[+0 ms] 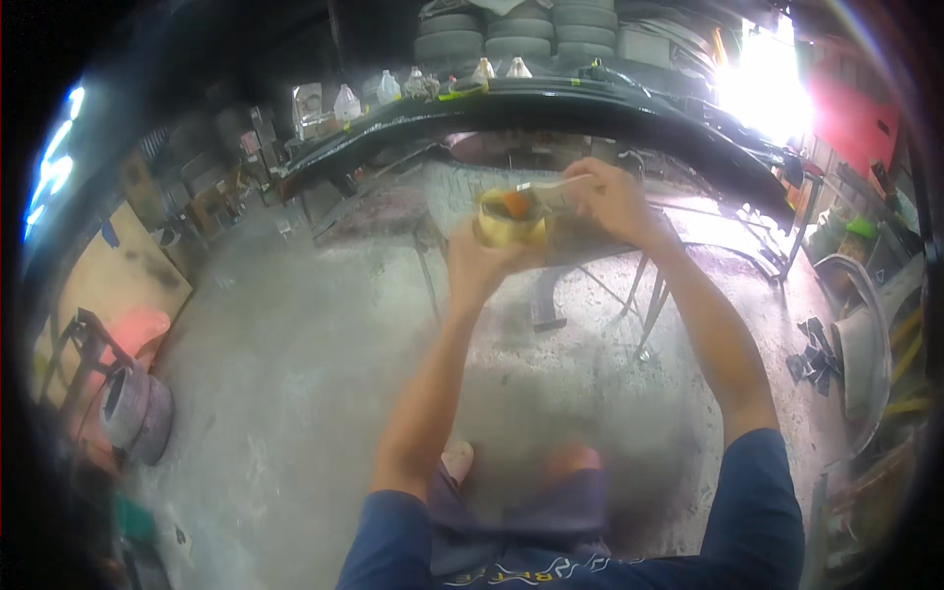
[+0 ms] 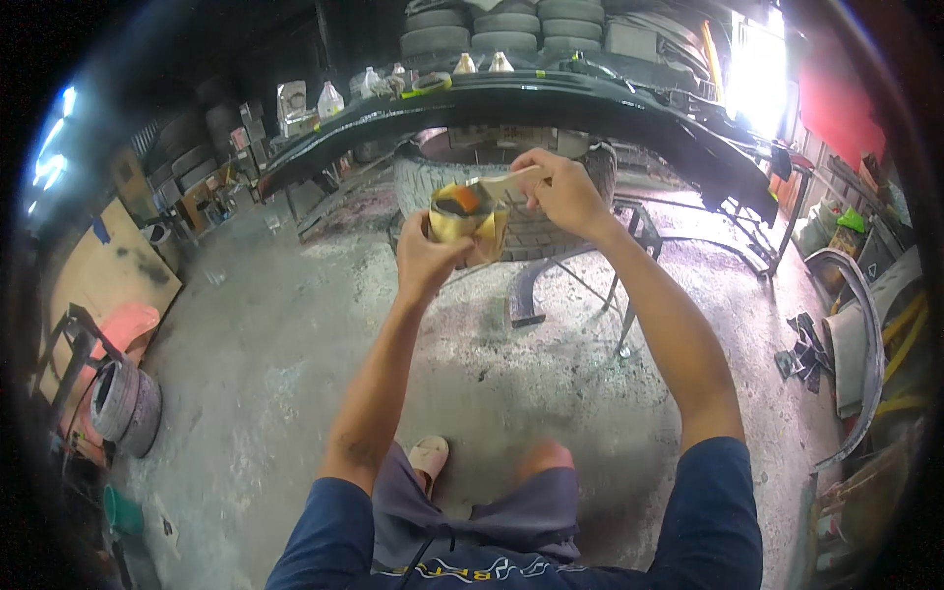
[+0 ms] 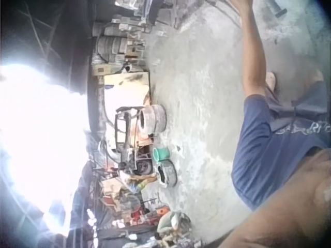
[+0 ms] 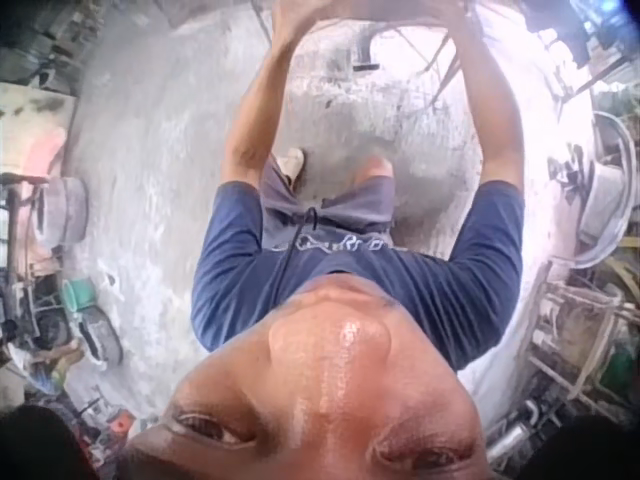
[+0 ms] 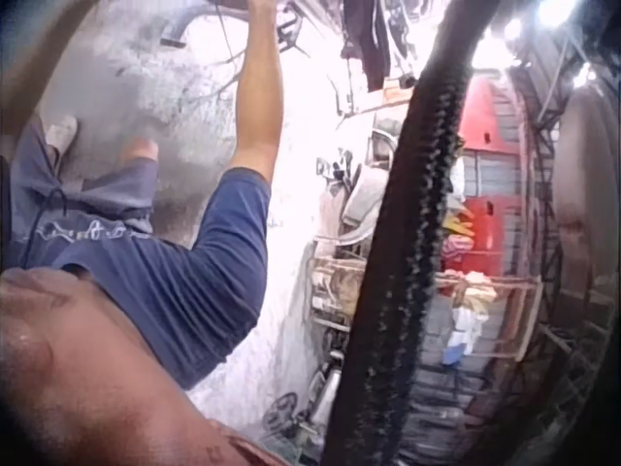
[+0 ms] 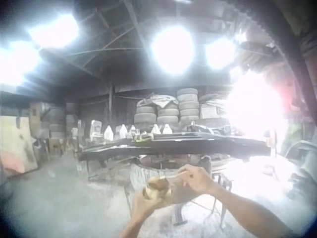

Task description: The person applies a liquid from a container to a car bumper using a brush. They then use a cloth to wipe the bumper surface, spreading and buffing the liquid across the part.

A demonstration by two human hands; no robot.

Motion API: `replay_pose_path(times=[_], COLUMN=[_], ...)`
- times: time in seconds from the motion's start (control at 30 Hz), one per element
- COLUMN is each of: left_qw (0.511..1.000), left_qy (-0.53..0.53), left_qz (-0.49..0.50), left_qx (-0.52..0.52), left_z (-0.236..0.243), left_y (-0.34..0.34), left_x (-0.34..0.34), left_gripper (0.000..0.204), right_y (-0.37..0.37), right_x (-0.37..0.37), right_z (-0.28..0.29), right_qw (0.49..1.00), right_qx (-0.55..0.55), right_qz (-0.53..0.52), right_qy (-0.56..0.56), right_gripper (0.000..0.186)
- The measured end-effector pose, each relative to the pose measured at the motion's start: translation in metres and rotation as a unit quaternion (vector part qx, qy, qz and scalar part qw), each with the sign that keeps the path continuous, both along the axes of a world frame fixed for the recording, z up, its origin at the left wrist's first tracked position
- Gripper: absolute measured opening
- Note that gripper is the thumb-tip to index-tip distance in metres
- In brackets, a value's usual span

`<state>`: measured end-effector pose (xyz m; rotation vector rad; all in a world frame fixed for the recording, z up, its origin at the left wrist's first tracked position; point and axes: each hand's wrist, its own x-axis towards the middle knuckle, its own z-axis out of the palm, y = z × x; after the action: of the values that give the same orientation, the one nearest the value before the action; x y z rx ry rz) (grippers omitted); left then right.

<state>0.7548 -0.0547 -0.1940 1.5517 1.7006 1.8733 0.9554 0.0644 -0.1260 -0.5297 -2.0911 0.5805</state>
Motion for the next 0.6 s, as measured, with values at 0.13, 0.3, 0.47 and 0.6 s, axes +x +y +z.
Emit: replay_pose_path(times=[0.13, 0.3, 0.47, 0.6], left_qw=[0.996, 0.982, 0.989, 0.977], left_qy=[-0.002, 0.010, -0.076, -0.086], left_qz=[0.085, 0.188, 0.127, 0.194], left_qx=[0.036, 0.027, 0.019, 0.019], left_z=[0.046, 0.072, 0.054, 0.014], left_y=[0.048, 0.089, 0.073, 0.026], left_x=[-0.040, -0.067, -0.101, -0.110], left_gripper=[0.056, 0.055, 0.058, 0.065], right_y=[0.010, 0.085, 0.087, 0.077], right_x=[-0.038, -0.074, -0.065, -0.027], right_z=[0.034, 0.038, -0.001, -0.050], right_qw=[0.993, 0.957, 0.916, 0.894], right_qx=[0.059, 0.252, 0.336, 0.255], right_qz=[-0.063, -0.098, -0.194, -0.320], right_qy=[0.086, 0.107, 0.100, 0.183], right_gripper=[0.022, 0.021, 0.018, 0.021])
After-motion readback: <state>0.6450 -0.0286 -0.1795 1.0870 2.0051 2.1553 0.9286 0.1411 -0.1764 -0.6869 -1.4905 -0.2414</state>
